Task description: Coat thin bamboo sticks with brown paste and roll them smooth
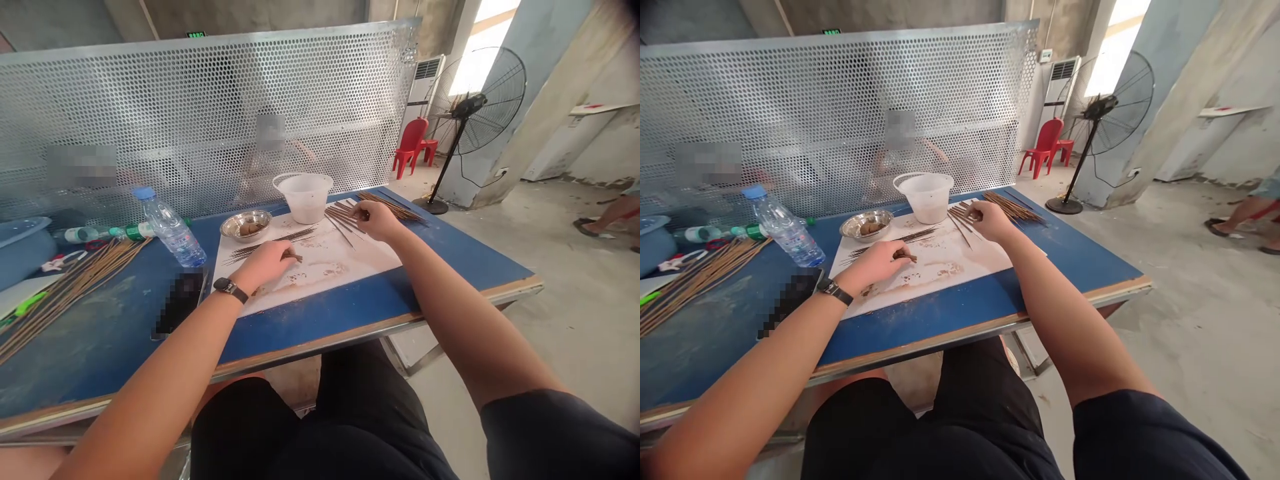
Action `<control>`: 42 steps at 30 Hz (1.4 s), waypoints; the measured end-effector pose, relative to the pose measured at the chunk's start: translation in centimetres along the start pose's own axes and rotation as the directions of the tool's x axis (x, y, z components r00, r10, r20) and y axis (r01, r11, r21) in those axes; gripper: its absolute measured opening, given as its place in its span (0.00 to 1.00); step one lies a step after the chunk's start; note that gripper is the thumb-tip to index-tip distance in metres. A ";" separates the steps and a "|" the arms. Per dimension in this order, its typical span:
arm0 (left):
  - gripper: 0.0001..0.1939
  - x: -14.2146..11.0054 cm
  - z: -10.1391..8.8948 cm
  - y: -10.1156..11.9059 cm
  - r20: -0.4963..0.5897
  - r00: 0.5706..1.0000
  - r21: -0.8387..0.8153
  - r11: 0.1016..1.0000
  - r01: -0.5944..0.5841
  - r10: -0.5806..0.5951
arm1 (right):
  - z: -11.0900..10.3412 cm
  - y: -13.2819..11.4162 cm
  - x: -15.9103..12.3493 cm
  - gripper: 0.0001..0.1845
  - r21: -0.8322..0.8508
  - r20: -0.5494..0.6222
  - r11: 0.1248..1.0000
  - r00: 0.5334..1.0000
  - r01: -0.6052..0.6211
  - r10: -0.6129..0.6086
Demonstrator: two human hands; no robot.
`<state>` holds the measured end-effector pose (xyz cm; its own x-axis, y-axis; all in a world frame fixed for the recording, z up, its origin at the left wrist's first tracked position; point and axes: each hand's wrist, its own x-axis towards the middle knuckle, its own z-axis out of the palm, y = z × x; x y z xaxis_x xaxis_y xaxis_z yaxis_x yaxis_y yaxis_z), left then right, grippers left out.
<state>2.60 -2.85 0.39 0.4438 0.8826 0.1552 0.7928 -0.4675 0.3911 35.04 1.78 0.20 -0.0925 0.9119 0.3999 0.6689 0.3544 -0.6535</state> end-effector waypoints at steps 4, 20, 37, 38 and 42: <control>0.20 1.0 0.5 -2.0 -0.053 0.998 -0.152 0.988 0.009 -0.017 | 2.4 -2.7 -0.7 0.12 0.068 0.076 0.991 0.990 0.116 -0.121; 0.09 0.0 1.5 -3.6 -0.094 0.993 -0.218 0.975 0.050 -0.072 | 16.4 -16.1 11.4 0.12 -0.042 0.395 0.927 0.858 0.373 -0.327; 0.10 1.4 2.4 -5.6 -0.138 0.990 -0.100 0.995 0.019 -0.033 | 20.7 -16.1 14.0 0.12 -0.296 0.477 0.865 0.847 0.405 -0.234; 0.09 1.4 2.2 -5.6 -0.137 0.990 -0.090 0.996 0.019 -0.031 | 20.2 -16.1 13.8 0.13 -0.258 0.444 0.882 0.859 0.394 -0.254; 0.04 1.4 1.9 -5.8 -0.174 0.981 -0.141 0.988 0.057 -0.082 | 17.2 -15.8 12.4 0.18 -0.127 0.313 0.917 0.893 0.378 -0.324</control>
<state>-0.58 1.01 -3.33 0.2979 0.9131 0.2784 0.7500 -0.4043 0.5235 10.62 11.02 4.46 -0.5300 0.7639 0.3681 0.6724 0.6431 -0.3665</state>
